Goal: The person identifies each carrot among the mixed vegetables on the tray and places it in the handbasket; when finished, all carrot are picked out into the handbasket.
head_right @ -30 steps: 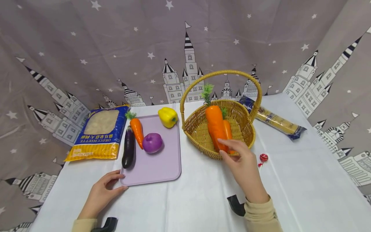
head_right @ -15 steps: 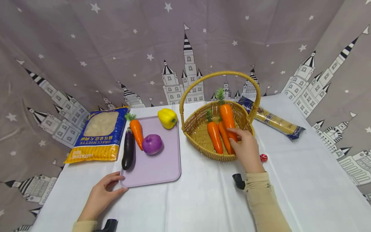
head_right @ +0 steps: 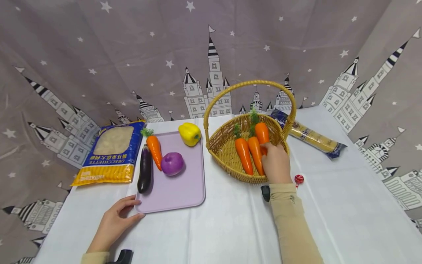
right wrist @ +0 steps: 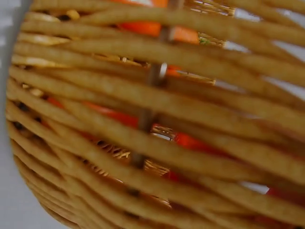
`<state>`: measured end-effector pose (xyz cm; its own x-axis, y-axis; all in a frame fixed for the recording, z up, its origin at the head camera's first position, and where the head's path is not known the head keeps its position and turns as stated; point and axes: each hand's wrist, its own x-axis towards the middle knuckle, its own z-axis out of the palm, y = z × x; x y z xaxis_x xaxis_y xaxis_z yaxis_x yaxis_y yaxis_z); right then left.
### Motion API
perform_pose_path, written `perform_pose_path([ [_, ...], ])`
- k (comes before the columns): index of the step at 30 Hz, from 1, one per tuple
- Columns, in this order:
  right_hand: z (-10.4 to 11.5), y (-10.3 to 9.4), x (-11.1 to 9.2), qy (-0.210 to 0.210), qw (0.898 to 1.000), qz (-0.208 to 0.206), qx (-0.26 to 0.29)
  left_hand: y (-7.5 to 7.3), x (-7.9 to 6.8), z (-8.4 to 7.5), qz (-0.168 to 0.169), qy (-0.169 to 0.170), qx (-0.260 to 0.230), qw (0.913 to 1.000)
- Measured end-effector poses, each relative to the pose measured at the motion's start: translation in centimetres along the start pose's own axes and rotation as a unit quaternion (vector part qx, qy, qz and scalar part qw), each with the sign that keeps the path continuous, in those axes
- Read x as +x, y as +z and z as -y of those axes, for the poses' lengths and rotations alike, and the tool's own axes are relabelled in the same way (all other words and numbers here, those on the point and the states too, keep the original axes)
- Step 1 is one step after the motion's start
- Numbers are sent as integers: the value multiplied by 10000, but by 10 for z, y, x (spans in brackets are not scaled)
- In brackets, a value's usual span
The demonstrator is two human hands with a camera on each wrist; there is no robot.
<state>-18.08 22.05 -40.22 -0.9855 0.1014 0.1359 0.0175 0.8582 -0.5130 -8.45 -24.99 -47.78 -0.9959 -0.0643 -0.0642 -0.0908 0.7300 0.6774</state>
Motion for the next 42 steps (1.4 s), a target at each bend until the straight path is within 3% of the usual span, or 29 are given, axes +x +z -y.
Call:
perform_pose_path([
  [8, -5, 1, 11, -162, 9985, 210, -474, -1, 0, -2, -47, 87, 4, 10000],
  [16, -6, 0, 16, -416, 9907, 839, -982, -2, 1, 0, -125, 322, 28, 9994],
  [28, -5, -2, 16, -463, 9832, 1428, -1036, -2, 1, -1, -88, 361, 34, 9993],
  [42, 3, -14, 10, -355, 9907, 1051, -784, -3, -2, -2, -42, 200, -12, 9998],
])
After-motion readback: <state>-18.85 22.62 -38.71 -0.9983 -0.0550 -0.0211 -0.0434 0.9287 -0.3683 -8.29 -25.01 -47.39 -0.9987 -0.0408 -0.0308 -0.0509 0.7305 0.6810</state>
